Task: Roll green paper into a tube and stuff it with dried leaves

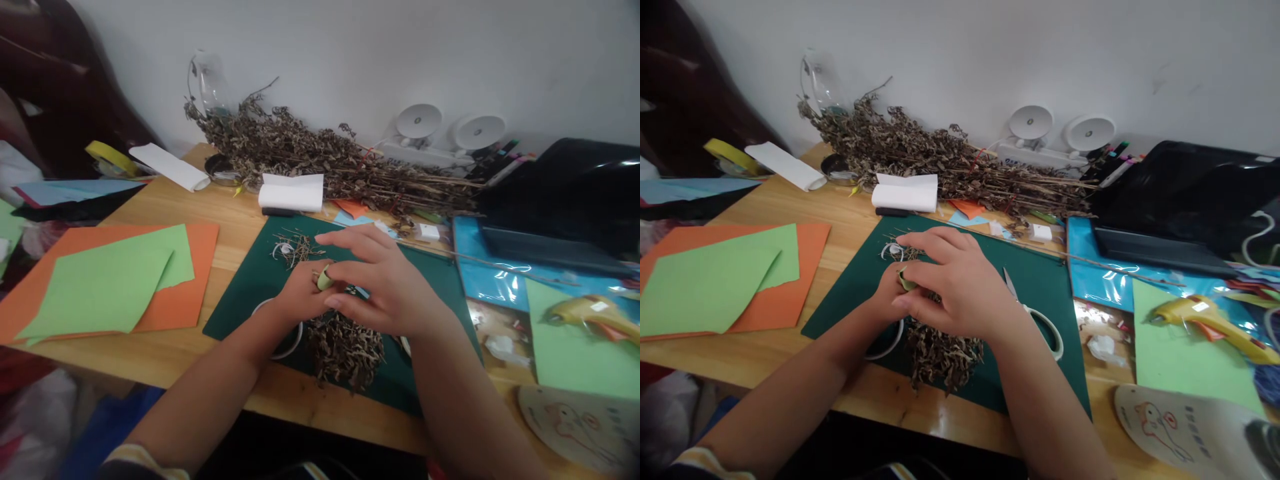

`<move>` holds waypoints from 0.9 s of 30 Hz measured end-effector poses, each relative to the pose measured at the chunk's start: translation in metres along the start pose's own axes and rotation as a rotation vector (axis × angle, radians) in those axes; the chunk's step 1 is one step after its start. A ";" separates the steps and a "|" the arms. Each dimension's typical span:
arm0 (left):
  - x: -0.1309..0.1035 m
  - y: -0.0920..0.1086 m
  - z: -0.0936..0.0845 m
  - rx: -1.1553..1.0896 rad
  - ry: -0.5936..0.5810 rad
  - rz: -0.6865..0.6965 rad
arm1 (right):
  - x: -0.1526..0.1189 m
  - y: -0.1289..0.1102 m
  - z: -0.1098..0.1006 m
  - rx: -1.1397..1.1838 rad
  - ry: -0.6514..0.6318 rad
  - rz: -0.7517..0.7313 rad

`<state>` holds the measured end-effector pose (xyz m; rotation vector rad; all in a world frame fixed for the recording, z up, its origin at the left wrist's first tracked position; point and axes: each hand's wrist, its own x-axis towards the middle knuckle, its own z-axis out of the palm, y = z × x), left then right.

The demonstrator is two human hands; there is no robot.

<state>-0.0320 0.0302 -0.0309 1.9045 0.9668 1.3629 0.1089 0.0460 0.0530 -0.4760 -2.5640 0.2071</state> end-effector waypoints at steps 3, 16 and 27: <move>0.001 0.003 0.000 0.044 0.008 -0.034 | -0.004 0.000 -0.010 0.119 0.180 -0.004; -0.004 -0.004 0.004 -0.062 0.069 -0.184 | -0.046 0.023 0.012 -0.278 -0.539 0.502; -0.004 -0.005 0.005 -0.063 0.100 -0.192 | -0.042 0.018 0.038 -0.171 -0.466 0.457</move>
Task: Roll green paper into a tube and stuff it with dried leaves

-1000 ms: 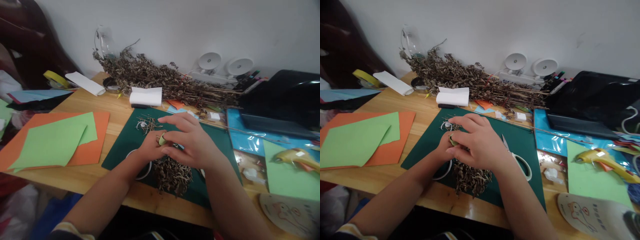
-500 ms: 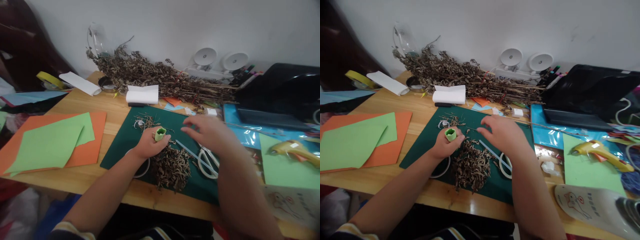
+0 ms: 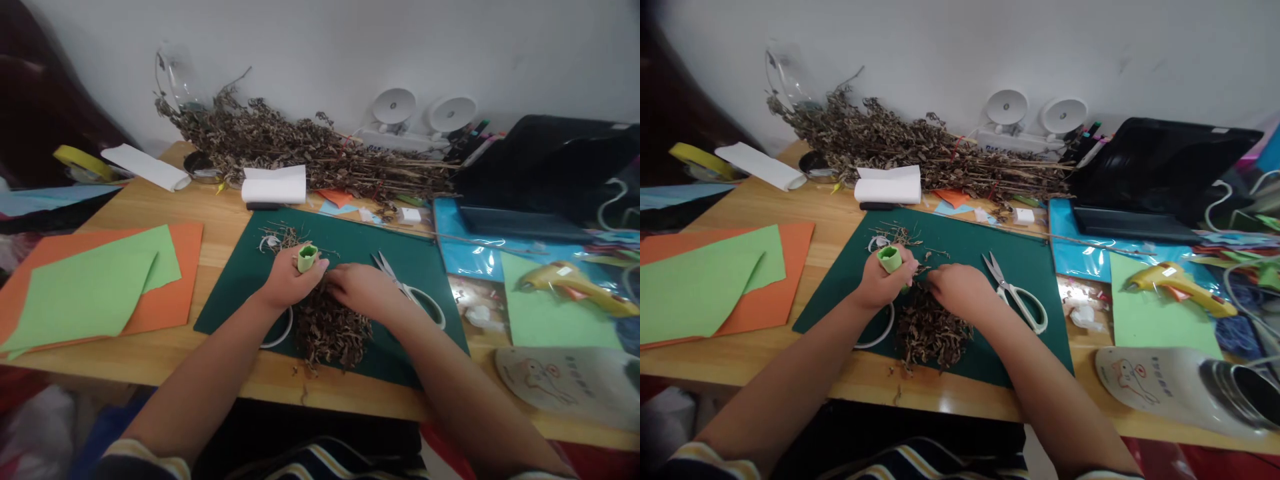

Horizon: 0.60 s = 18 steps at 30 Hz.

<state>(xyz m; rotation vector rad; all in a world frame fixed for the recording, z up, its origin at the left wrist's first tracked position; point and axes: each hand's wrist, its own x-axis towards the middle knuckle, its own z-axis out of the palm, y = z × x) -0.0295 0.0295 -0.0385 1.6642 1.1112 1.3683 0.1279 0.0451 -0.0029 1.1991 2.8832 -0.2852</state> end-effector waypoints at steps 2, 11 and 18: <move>0.000 0.001 0.000 0.019 -0.009 -0.001 | 0.000 0.008 -0.009 0.048 0.054 0.001; 0.002 0.007 -0.004 0.130 -0.051 0.018 | 0.010 -0.009 -0.050 0.789 0.686 -0.155; 0.003 0.002 -0.003 0.183 -0.058 0.119 | 0.027 -0.033 -0.045 0.527 0.827 -0.237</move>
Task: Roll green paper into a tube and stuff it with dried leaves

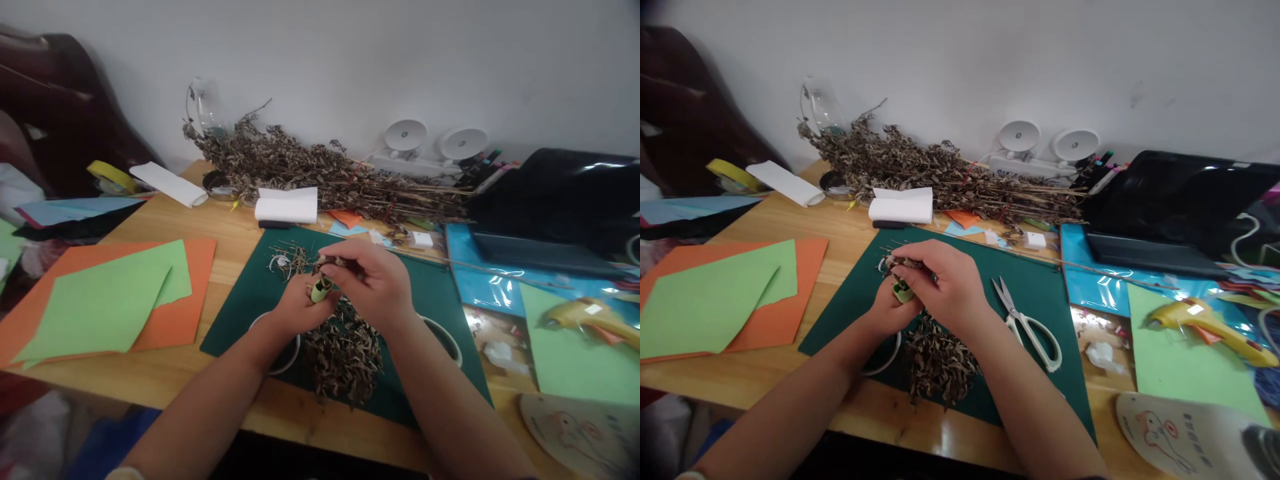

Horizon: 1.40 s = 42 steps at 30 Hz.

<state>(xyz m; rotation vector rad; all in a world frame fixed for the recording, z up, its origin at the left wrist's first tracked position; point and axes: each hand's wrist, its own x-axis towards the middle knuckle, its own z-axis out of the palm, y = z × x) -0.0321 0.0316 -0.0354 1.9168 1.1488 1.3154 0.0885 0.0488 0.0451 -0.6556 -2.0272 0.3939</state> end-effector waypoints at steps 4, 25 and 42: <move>0.000 0.001 0.001 -0.012 -0.007 0.017 | -0.003 0.002 0.005 -0.058 0.054 -0.080; 0.009 0.016 -0.004 0.009 0.007 0.150 | -0.011 0.015 -0.005 -0.066 -0.055 -0.259; 0.006 0.013 -0.003 0.220 0.007 0.057 | -0.007 0.013 -0.012 -0.039 -0.190 -0.291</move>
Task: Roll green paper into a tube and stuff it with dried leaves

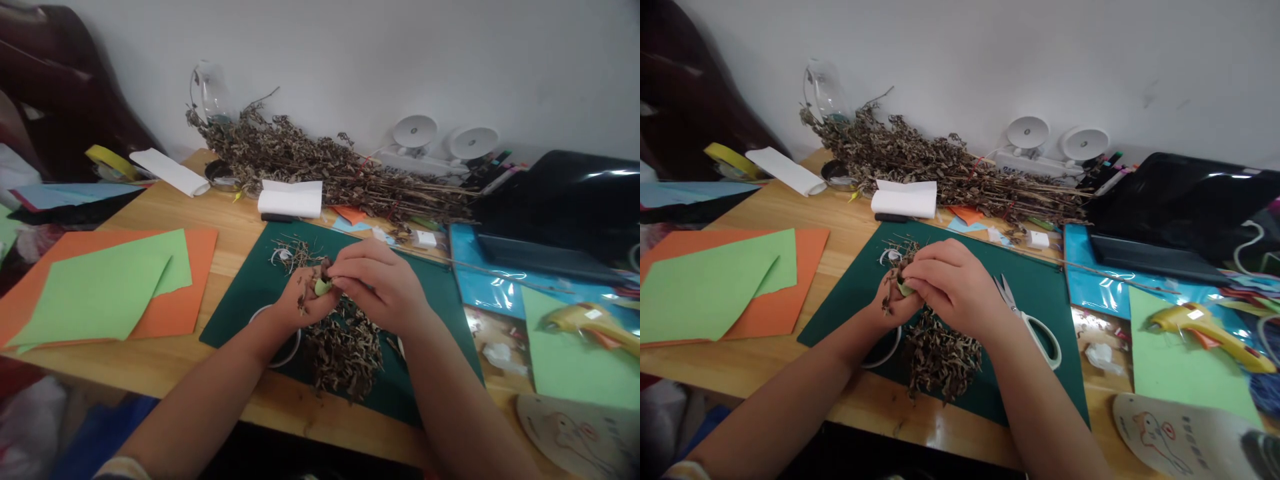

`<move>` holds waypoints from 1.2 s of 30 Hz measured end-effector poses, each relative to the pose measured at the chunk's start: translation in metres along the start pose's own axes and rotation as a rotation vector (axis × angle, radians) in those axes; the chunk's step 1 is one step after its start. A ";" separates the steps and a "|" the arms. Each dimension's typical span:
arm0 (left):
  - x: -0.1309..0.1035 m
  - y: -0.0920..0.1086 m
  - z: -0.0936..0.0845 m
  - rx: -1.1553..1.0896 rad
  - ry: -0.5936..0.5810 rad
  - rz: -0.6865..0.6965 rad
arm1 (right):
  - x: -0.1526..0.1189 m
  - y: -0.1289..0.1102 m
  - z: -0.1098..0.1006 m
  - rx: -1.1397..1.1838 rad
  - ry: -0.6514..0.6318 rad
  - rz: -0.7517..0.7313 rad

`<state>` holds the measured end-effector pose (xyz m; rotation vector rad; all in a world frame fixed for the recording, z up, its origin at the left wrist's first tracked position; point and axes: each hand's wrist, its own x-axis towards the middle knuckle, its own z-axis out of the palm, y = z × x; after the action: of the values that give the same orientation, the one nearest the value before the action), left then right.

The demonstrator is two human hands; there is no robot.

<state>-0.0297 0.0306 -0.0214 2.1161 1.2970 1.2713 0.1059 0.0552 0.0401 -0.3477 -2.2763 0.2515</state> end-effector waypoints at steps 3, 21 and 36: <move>0.000 -0.003 0.003 0.001 -0.031 0.029 | -0.001 -0.002 -0.002 0.003 -0.026 0.060; 0.001 -0.004 0.000 -0.023 0.070 0.115 | 0.002 -0.005 -0.012 -0.085 -0.154 0.038; 0.001 -0.004 0.002 -0.027 0.034 0.118 | 0.005 -0.007 -0.017 -0.128 -0.107 0.081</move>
<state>-0.0300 0.0333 -0.0246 2.1898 1.1773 1.3700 0.1139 0.0510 0.0566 -0.5047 -2.3925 0.1699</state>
